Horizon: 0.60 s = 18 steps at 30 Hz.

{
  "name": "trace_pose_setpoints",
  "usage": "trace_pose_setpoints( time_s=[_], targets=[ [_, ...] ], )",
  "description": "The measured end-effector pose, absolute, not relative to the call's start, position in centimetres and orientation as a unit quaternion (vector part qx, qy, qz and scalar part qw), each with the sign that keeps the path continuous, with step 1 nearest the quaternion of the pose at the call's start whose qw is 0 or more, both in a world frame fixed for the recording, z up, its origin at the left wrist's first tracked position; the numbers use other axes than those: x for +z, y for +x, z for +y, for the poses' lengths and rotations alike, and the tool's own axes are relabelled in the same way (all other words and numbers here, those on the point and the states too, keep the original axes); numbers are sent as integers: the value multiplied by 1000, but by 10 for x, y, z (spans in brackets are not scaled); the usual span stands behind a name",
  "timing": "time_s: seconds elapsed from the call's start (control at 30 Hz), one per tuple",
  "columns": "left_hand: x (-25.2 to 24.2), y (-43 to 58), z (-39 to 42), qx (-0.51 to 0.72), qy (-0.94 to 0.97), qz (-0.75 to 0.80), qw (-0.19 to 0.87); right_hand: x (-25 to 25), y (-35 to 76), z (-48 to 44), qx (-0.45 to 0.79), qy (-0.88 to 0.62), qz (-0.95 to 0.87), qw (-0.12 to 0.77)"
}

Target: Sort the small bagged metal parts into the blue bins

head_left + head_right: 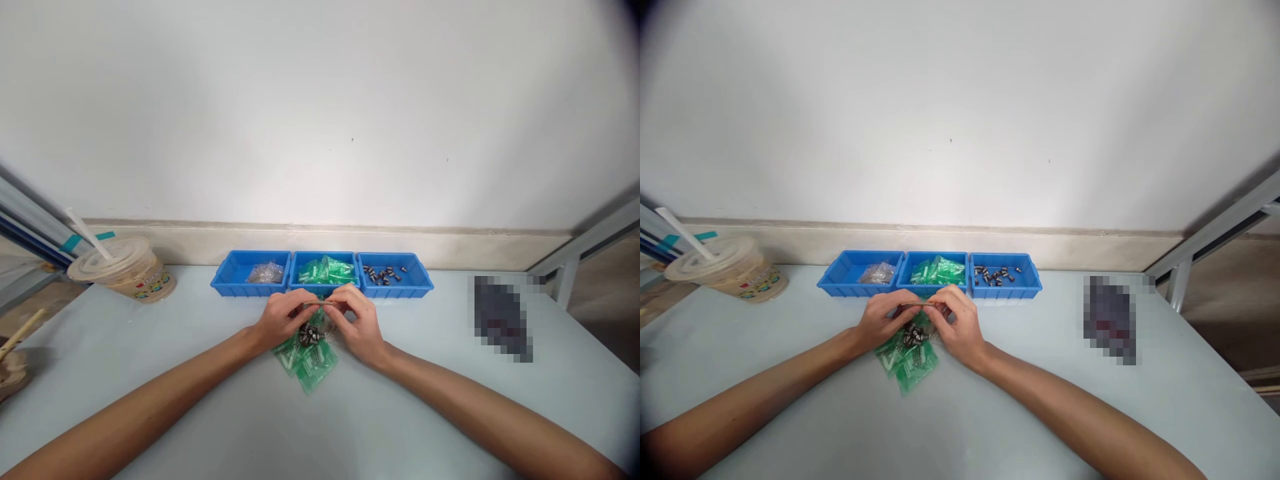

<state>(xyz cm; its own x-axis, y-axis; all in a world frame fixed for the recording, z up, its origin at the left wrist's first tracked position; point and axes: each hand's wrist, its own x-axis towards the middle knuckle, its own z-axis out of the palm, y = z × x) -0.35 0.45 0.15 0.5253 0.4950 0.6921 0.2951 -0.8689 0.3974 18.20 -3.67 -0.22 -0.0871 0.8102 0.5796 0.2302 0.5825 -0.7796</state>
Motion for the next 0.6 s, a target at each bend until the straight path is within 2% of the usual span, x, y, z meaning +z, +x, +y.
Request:
trace_pose_setpoints(
  time_s=[0.6],
  targets=[
    [0, -6, 6, 474, 846, 223, 102, -2, 183, -37, 274, -386, -692, 545]
  ],
)
